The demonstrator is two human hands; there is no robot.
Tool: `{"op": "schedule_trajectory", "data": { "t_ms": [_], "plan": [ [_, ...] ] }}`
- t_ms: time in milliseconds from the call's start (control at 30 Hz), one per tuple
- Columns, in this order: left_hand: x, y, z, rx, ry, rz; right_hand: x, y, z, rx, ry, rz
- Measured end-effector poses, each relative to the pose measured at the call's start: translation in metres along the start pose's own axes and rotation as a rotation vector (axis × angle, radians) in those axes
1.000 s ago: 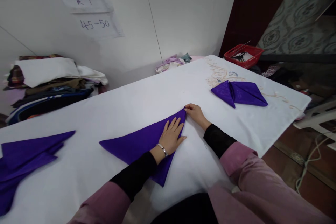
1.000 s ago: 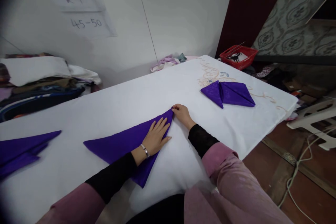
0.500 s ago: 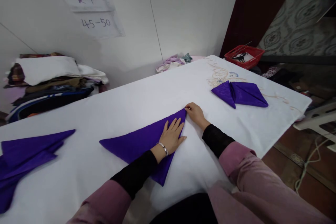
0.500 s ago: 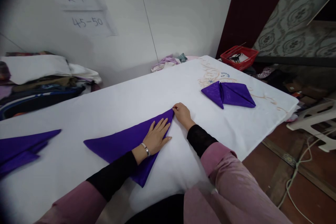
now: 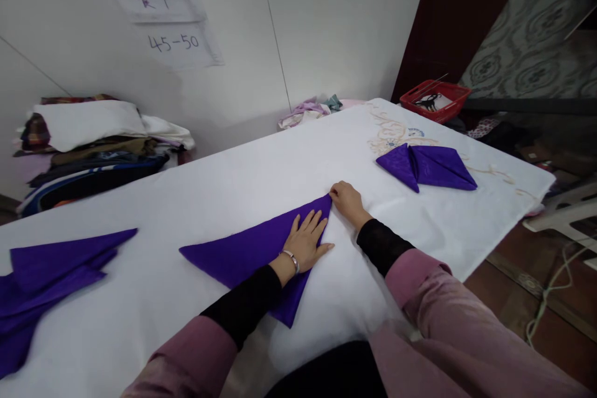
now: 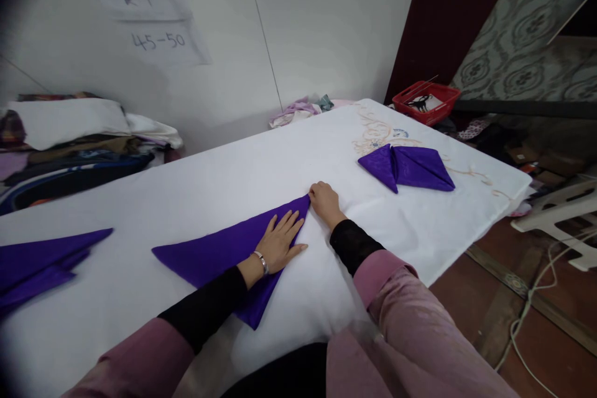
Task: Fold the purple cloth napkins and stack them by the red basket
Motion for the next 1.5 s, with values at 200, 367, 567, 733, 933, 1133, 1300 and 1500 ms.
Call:
{"op": "schedule_trajectory", "data": {
  "t_ms": [200, 367, 567, 733, 933, 1133, 1300, 1500],
  "plan": [
    [-0.001, 0.000, 0.000, -0.008, 0.021, -0.018, 0.008, 0.002, -0.002, 0.016, 0.082, -0.059],
    [-0.003, 0.000, 0.000, -0.015, 0.027, -0.027, 0.032, -0.028, 0.051, 0.331, 0.366, -0.161],
    [-0.002, -0.001, -0.004, -0.058, 0.122, -0.109, 0.001, -0.073, 0.114, 0.593, 0.340, 0.276],
    [-0.005, 0.000, -0.001, -0.030, 0.065, -0.026, -0.022, -0.062, 0.087, 0.447, 0.242, 0.417],
    [-0.007, 0.001, 0.002, 0.004, -0.019, -0.001, -0.031, -0.049, 0.071, 0.411, 0.238, 0.451],
    [-0.004, 0.000, 0.000, -0.006, -0.020, 0.002, -0.032, -0.038, 0.067, 0.386, 0.225, 0.479],
    [0.000, 0.001, -0.001, 0.022, -0.022, 0.014, -0.006, -0.013, 0.045, 0.360, 0.352, 0.218],
    [0.004, -0.001, 0.001, 0.046, -0.038, -0.006, 0.022, 0.009, -0.025, -0.039, 0.254, -0.117]
  ]
}}
Point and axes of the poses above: each hand's wrist, its own y-axis towards the middle knuckle, its own x-axis out of the back of the hand, z = x × y, the point moved 8 cm from there along y, towards the middle knuckle, and after that the axes turned 2 degrees about -z, right-handed, at the moved point
